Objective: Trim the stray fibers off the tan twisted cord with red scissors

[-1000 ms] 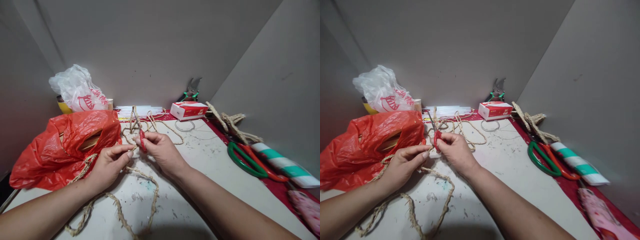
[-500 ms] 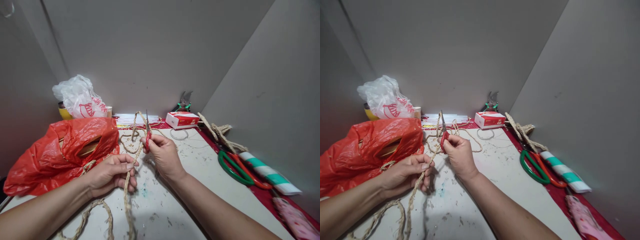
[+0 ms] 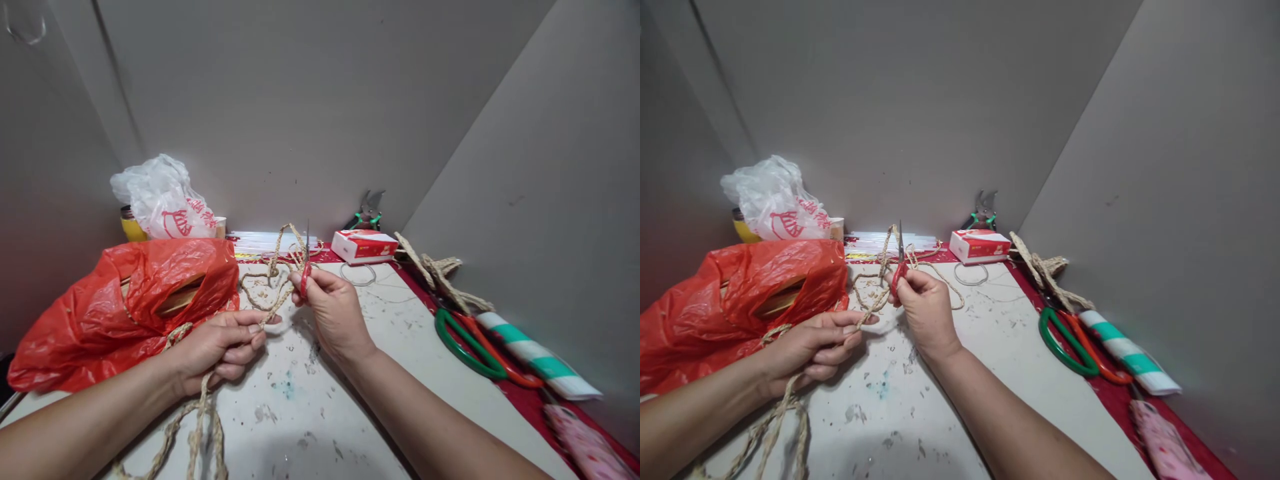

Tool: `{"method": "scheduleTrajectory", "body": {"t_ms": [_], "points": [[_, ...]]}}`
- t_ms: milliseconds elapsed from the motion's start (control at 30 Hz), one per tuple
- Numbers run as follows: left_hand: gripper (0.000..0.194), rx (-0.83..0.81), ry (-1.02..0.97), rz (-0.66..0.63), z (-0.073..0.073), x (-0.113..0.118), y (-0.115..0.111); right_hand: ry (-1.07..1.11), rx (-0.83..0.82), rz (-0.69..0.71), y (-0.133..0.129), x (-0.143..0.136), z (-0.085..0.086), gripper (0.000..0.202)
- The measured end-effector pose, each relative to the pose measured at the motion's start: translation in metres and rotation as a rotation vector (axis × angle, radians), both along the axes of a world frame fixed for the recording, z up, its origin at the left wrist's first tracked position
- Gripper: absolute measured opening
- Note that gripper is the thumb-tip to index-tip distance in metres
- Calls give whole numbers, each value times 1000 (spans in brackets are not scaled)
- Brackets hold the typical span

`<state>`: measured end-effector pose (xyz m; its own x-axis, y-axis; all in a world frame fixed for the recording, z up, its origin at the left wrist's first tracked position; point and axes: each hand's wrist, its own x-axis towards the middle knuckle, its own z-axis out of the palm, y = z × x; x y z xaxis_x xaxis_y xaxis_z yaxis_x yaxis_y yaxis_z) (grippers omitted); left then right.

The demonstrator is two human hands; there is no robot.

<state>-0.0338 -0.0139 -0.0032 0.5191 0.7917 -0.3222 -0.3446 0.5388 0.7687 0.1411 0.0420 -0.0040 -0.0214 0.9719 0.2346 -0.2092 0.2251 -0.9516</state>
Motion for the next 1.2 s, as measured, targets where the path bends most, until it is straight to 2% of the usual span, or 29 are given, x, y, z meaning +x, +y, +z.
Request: {"method": "scheduleTrajectory", "body": {"t_ms": [200, 333, 467, 767, 833, 933, 1067, 1200], "points": [[16, 121, 155, 111, 0, 3, -4, 47, -7, 9, 1, 0, -2, 24], [23, 219, 295, 192, -3, 5, -5, 45, 11, 7, 0, 0, -5, 26], [26, 278, 389, 219, -4, 6, -5, 20, 13, -12, -1, -1, -4, 29], [15, 332, 163, 162, -13, 3, 4, -124, -4, -19, 1, -1, -5, 32], [16, 339, 171, 163, -13, 2, 5, -189, 56, -35, -1, 0, -5, 32], [19, 376, 211, 246, -11, 2, 5, -347, 231, -50, -4, 5, -3, 29], [21, 430, 273, 426, -9, 1, 5, -753, 604, 37, -6, 14, -2, 20], [24, 435, 290, 521, -9, 0, 5, -1062, 726, 70, -5, 18, -1, 18]]}}
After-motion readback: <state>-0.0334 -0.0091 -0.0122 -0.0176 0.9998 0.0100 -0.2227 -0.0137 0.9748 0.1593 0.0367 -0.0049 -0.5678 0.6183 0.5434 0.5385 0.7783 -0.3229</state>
